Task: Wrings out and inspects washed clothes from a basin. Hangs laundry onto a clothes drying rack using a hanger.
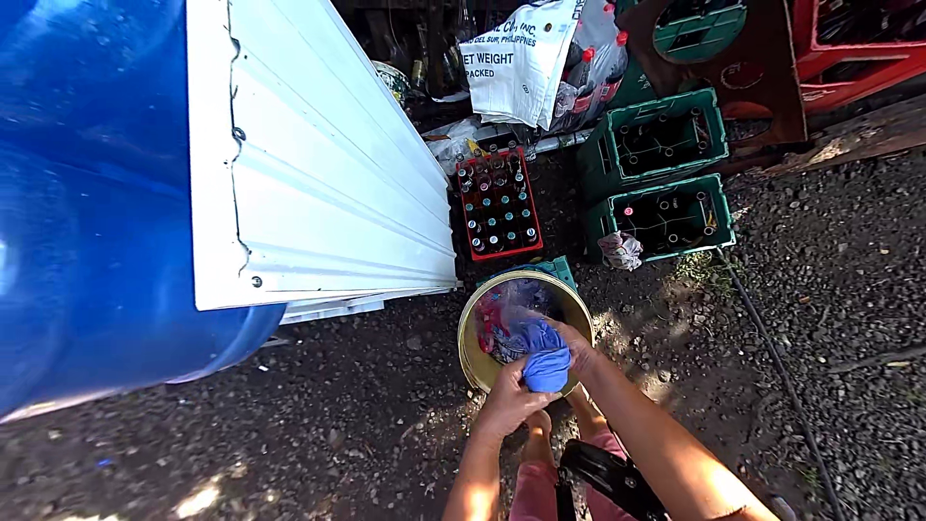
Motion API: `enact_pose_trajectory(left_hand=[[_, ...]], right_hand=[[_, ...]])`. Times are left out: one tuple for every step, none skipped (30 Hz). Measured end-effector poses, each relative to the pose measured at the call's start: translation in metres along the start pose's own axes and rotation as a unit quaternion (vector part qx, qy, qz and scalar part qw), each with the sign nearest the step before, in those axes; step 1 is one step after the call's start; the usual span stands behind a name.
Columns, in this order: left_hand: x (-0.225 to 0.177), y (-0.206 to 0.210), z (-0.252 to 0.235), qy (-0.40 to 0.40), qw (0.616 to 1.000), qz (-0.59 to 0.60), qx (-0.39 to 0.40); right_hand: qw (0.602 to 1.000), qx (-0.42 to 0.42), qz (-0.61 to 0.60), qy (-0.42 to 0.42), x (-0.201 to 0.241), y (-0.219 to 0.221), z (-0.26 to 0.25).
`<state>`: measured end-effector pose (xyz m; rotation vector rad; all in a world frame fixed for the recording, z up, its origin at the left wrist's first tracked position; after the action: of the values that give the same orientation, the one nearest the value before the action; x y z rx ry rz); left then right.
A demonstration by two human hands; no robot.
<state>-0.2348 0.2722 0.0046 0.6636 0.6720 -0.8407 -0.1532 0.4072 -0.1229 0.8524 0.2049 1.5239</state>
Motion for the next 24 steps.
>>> enact_pose_trajectory(left_hand=[[0.008, -0.013, 0.000, 0.001, 0.996, 0.094, 0.009], [0.017, -0.025, -0.004, -0.001, 0.982, 0.187, -0.019], [0.026, -0.035, -0.011, -0.006, 0.962, 0.263, -0.068], [0.033, -0.043, -0.021, -0.010, 0.944, 0.306, -0.122], [0.044, -0.048, -0.032, -0.014, 0.936, 0.313, -0.159], [0.058, -0.051, -0.042, -0.013, 0.934, 0.310, -0.175], [0.071, -0.050, -0.049, -0.011, 0.934, 0.314, -0.171], [0.080, -0.045, -0.053, -0.001, 0.929, 0.337, -0.154], [0.085, -0.039, -0.055, 0.009, 0.918, 0.375, -0.132], [0.087, -0.034, -0.055, 0.026, 0.907, 0.407, -0.102], [0.088, -0.031, -0.054, 0.044, 0.900, 0.427, -0.074], [0.087, -0.030, -0.054, 0.054, 0.896, 0.436, -0.062], [0.084, -0.029, -0.052, 0.051, 0.895, 0.434, -0.084], [0.080, -0.028, -0.051, 0.040, 0.897, 0.420, -0.133], [0.076, -0.027, -0.050, 0.026, 0.904, 0.387, -0.180], [0.072, -0.027, -0.051, 0.013, 0.912, 0.347, -0.219], [0.068, -0.027, -0.051, 0.003, 0.923, 0.298, -0.243], [0.062, -0.025, -0.051, 0.000, 0.937, 0.242, -0.254], [0.056, -0.022, -0.050, 0.007, 0.951, 0.178, -0.254], [0.050, -0.018, -0.048, 0.013, 0.963, 0.119, -0.242], [0.044, -0.016, -0.044, 0.018, 0.972, 0.082, -0.220], [0.041, -0.015, -0.041, 0.022, 0.978, 0.080, -0.194], [0.042, -0.017, -0.039, 0.026, 0.979, 0.108, -0.172], [0.044, -0.021, -0.037, 0.029, 0.976, 0.149, -0.159]], right_hand=[[1.000, 0.000, -0.024, 0.002, 0.000, 0.002, 0.008], [0.999, -0.015, -0.032, 0.010, 0.001, 0.006, 0.017], [0.999, -0.032, -0.036, 0.019, 0.003, 0.012, 0.026], [0.998, -0.041, -0.042, 0.026, 0.005, 0.018, 0.034], [0.997, -0.041, -0.052, 0.033, 0.006, 0.025, 0.041], [0.997, -0.034, -0.064, 0.042, 0.005, 0.031, 0.047], [0.995, -0.024, -0.074, 0.058, 0.003, 0.038, 0.051], [0.993, -0.017, -0.082, 0.079, 0.001, 0.045, 0.055], [0.991, -0.006, -0.086, 0.097, -0.002, 0.050, 0.057], [0.990, 0.014, -0.091, 0.108, -0.005, 0.051, 0.058], [0.989, 0.034, -0.093, 0.108, -0.007, 0.049, 0.056], [0.990, 0.054, -0.091, 0.097, -0.009, 0.044, 0.054], [0.992, 0.063, -0.077, 0.077, -0.008, 0.038, 0.050], [0.996, 0.048, -0.042, 0.057, -0.006, 0.032, 0.046], [0.999, 0.007, 0.002, 0.049, -0.004, 0.027, 0.042], [0.996, -0.038, 0.050, 0.061, -0.001, 0.023, 0.038], [0.989, -0.068, 0.092, 0.088, 0.001, 0.019, 0.034], [0.985, -0.066, 0.107, 0.118, 0.003, 0.014, 0.031], [0.985, -0.038, 0.102, 0.134, 0.005, 0.011, 0.030], [0.986, 0.001, 0.088, 0.139, 0.004, 0.009, 0.029], [0.988, 0.040, 0.064, 0.138, 0.000, 0.008, 0.029], [0.988, 0.068, 0.032, 0.133, -0.005, 0.007, 0.029], [0.989, 0.077, 0.000, 0.127, -0.009, 0.008, 0.029], [0.991, 0.068, -0.009, 0.113, -0.011, 0.011, 0.032]])
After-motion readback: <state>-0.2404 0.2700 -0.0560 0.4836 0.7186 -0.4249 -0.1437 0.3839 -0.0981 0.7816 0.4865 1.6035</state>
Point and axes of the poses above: each hand's wrist, its own z-axis away from the middle knuckle, its own y-axis out of the palm, x = y × z, the point moved 1 cm from there along -z, towards the middle knuckle, and after that the axes turned 13 degrees about -y, right-handed, at the moved point
